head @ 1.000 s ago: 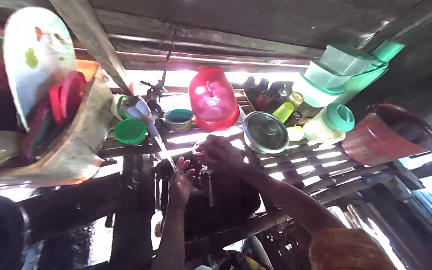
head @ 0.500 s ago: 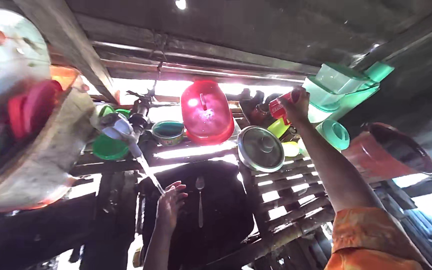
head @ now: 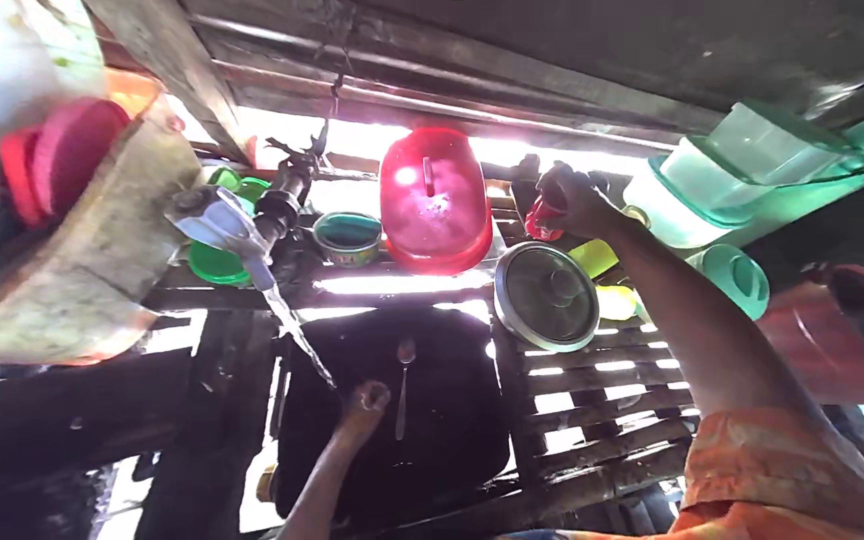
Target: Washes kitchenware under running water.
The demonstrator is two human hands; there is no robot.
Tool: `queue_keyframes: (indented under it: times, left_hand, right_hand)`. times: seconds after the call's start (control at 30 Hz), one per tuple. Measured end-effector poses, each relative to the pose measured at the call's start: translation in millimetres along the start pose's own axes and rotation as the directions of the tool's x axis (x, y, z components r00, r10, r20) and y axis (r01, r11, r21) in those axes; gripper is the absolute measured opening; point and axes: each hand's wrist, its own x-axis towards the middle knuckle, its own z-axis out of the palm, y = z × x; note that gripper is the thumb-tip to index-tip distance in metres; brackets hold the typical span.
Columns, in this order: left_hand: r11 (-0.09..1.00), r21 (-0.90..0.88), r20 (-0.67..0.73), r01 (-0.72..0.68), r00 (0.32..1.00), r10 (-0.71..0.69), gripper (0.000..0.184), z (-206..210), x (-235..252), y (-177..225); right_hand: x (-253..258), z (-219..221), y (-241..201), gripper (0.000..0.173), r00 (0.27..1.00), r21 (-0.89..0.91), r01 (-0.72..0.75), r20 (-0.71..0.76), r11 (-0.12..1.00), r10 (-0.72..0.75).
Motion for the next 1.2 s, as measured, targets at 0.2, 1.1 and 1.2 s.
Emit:
queue_keyframes:
  times: [0.2, 1.1, 1.2]
  left_hand:
    - [0.897, 0.386, -0.022, 0.217, 0.974, -0.226, 0.068, 30.7, 13.4, 14.2]
    - [0.905, 0.414, 0.144, 0.099, 0.975, -0.172, 0.048, -19.0, -12.4, -4.1]
    - [0.986, 0.048, 0.024, 0.161, 0.987, -0.162, 0.045, -39.8, -48.7, 4.6]
  right_hand:
    - [-24.6, 37.7, 40.9, 0.066, 0.995, -0.032, -0.089, 0.034, 0.996, 0.09]
    - [86.7, 119.9, -276.2, 0.065, 0.971, -0.233, 0.138, 0.225, 0.963, -0.084]
    - [122.9, 126.3, -293.0, 0.045, 0.923, -0.199, -0.046, 0.366, 0.979, 0.118]
